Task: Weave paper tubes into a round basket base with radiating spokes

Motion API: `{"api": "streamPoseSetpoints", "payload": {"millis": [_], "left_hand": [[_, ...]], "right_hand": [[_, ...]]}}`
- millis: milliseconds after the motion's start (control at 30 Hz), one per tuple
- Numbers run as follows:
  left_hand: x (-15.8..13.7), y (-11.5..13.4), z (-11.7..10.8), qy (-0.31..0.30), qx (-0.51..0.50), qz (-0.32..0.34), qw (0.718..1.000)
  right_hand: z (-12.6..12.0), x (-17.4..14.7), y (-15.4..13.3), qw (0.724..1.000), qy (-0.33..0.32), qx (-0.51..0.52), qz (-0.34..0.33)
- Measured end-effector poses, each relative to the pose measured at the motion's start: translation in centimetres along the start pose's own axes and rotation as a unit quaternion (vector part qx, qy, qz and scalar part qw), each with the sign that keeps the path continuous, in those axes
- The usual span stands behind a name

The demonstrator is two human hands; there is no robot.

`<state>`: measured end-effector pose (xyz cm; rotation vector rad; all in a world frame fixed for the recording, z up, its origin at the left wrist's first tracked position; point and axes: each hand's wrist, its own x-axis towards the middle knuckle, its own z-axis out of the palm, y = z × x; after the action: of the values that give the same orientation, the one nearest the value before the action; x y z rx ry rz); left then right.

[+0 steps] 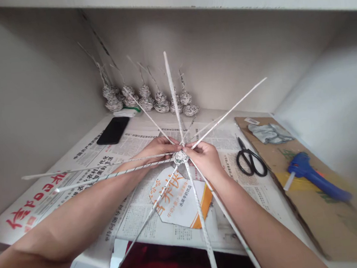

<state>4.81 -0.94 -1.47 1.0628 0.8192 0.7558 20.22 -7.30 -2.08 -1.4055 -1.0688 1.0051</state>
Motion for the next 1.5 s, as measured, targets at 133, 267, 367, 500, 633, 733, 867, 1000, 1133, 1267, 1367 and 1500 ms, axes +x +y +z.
{"api": "streamPoseSetpoints", "payload": {"millis": [133, 267, 367, 500, 633, 733, 867, 1000, 1133, 1267, 1367, 1500], "left_hand": [[0.04, 0.04, -0.16, -0.011, -0.002, -0.033, 0.999], [-0.03, 0.3, -0.43, -0.029, 0.014, -0.057, 0.998], [-0.22, 0.55, -0.44, -0.022, 0.026, -0.059, 0.998], [-0.31, 0.61, -0.43, -0.038, 0.016, -0.049, 0.998], [-0.12, 0.39, -0.69, -0.058, 0.027, -0.041, 0.997], [-0.04, 0.33, -0.84, -0.072, 0.032, -0.036, 0.996], [0.03, 0.24, -0.85, -0.083, 0.028, -0.038, 0.995], [0.09, 0.18, -0.74, -0.049, 0.021, -0.042, 0.998], [-0.01, 0.33, -0.59, -0.041, 0.027, -0.047, 0.998], [-0.08, 0.32, -0.51, -0.039, 0.028, -0.05, 0.998], [-0.12, 0.28, -0.5, -0.041, 0.026, -0.057, 0.997], [-0.18, 0.41, -0.51, -0.043, 0.034, -0.06, 0.997]], "right_hand": [[0.22, -0.22, -0.03, 1.0, 0.011, -0.018, -0.013], [0.25, -0.05, 0.45, 0.999, 0.012, -0.003, -0.035], [0.4, 0.0, 0.71, 0.999, 0.011, 0.016, -0.038], [0.7, 0.1, 0.7, 0.996, 0.019, 0.088, -0.011], [0.8, 0.21, 0.42, 0.981, -0.015, 0.181, 0.074], [0.73, 0.2, 0.19, 0.969, -0.069, 0.218, 0.097], [0.7, 0.18, 0.16, 0.973, -0.029, 0.216, 0.08], [0.8, 0.1, 0.34, 0.983, -0.02, 0.176, 0.042], [0.88, -0.07, 0.31, 0.987, -0.015, 0.162, 0.02], [0.98, -0.31, 0.01, 0.986, -0.003, 0.165, 0.028], [1.03, -0.38, -0.04, 0.984, 0.011, 0.173, 0.032], [0.88, -0.21, 0.42, 0.987, -0.002, 0.158, 0.034]]}}
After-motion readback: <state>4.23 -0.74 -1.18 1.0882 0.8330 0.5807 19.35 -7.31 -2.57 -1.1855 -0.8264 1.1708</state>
